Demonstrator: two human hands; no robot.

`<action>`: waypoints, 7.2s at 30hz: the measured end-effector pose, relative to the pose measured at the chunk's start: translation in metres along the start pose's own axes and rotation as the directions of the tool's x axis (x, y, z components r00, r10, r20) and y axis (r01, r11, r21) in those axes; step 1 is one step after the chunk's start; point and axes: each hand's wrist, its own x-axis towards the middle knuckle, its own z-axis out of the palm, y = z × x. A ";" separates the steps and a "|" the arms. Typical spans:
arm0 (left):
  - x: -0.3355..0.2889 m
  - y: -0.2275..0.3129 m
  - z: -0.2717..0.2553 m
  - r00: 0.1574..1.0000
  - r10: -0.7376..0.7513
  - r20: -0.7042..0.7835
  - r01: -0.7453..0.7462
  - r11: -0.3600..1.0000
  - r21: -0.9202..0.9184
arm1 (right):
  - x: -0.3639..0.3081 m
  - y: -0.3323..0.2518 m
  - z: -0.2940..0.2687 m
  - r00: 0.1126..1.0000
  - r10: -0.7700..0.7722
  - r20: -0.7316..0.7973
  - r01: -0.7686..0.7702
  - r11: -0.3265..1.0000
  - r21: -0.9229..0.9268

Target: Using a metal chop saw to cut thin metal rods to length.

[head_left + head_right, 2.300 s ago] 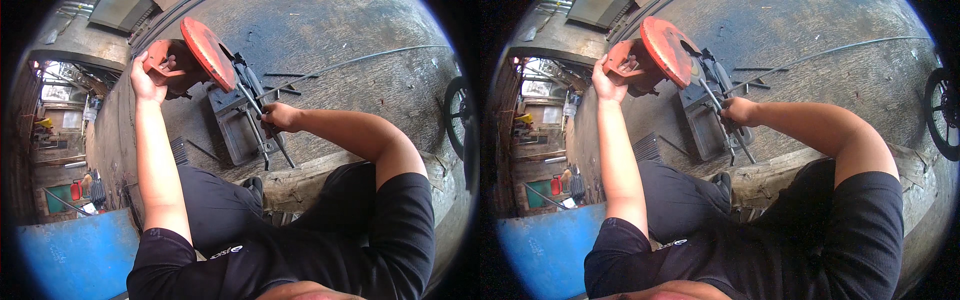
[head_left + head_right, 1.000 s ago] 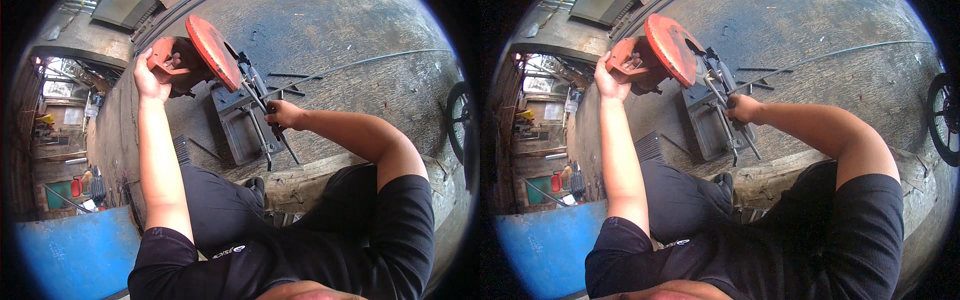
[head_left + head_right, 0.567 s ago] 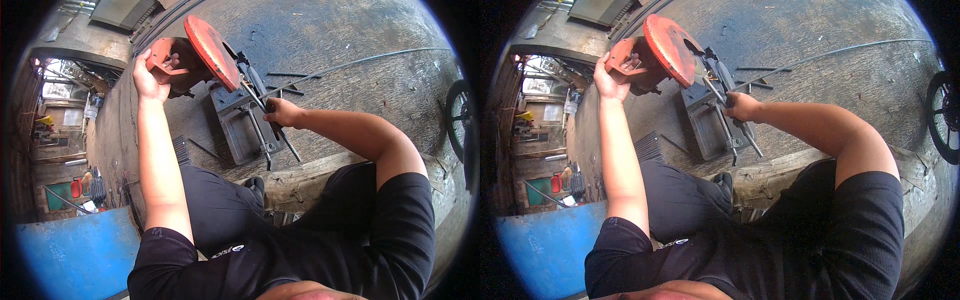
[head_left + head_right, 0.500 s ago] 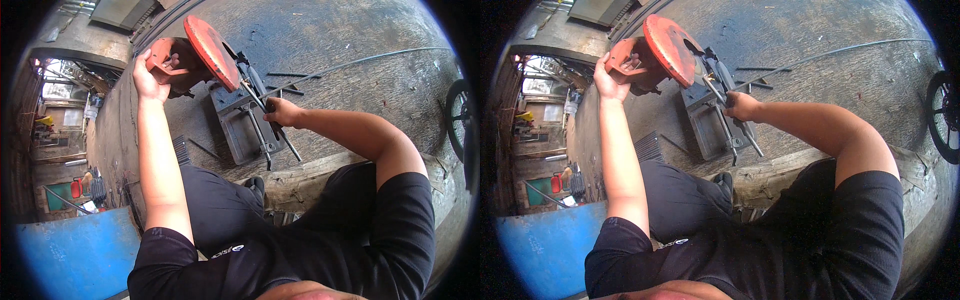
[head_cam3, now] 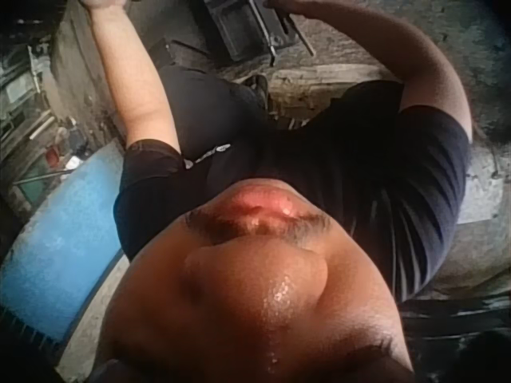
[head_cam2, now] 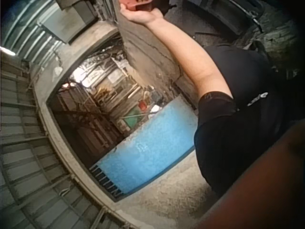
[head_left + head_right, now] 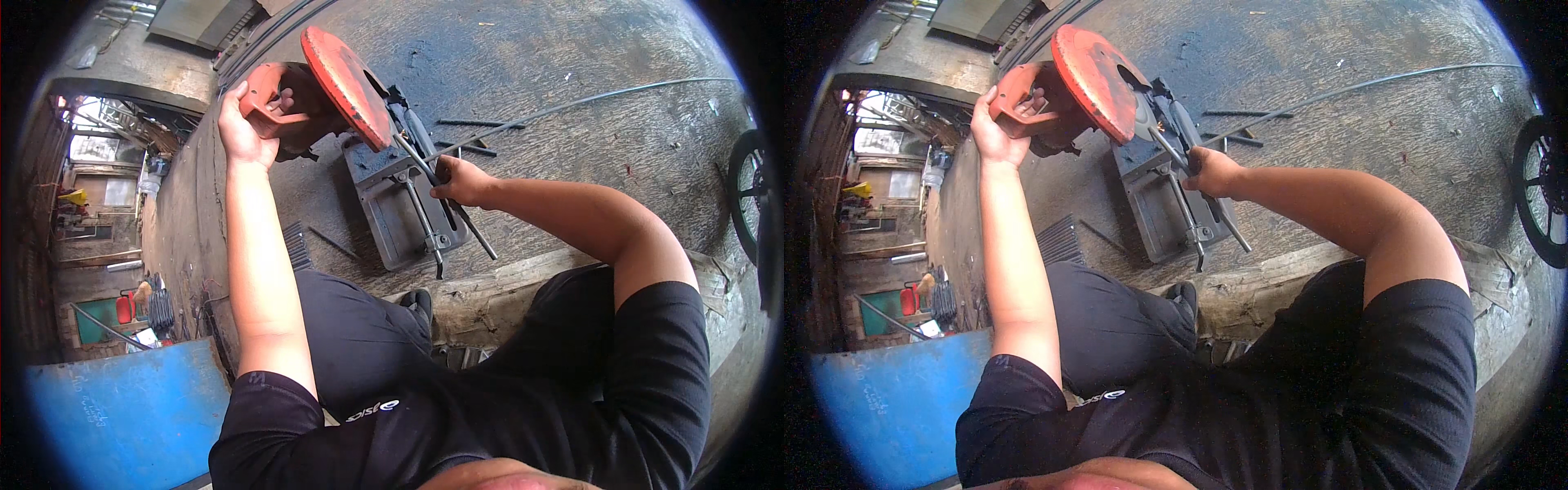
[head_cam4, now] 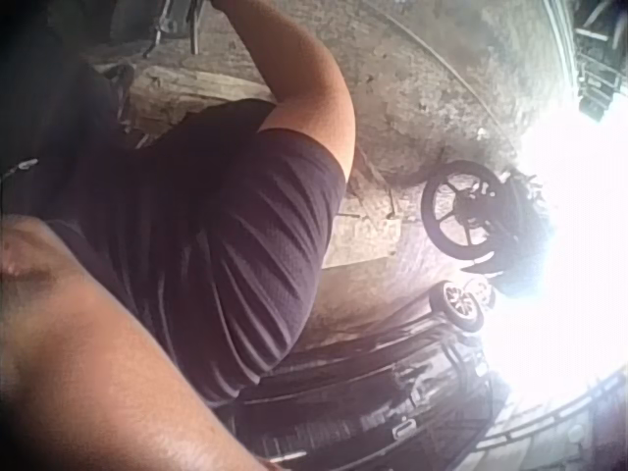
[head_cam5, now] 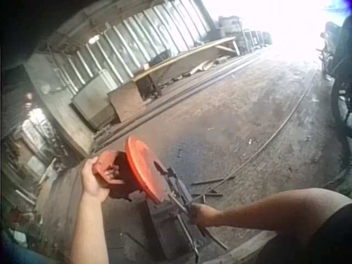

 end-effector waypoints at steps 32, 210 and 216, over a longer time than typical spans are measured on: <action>-0.003 0.001 0.004 1.000 0.004 0.006 -0.004 1.000 -0.016 | 0.003 0.001 -0.002 0.995 0.076 -0.065 -0.083 0.990 -0.112; -0.003 0.004 0.007 1.000 -0.021 -0.017 0.022 0.999 0.030 | 0.041 0.007 0.007 0.986 0.164 -0.018 -0.153 0.949 0.277; -0.005 0.005 0.009 1.000 -0.021 -0.006 0.021 0.998 0.052 | 0.043 0.016 0.003 0.981 0.182 0.070 -0.195 0.893 0.406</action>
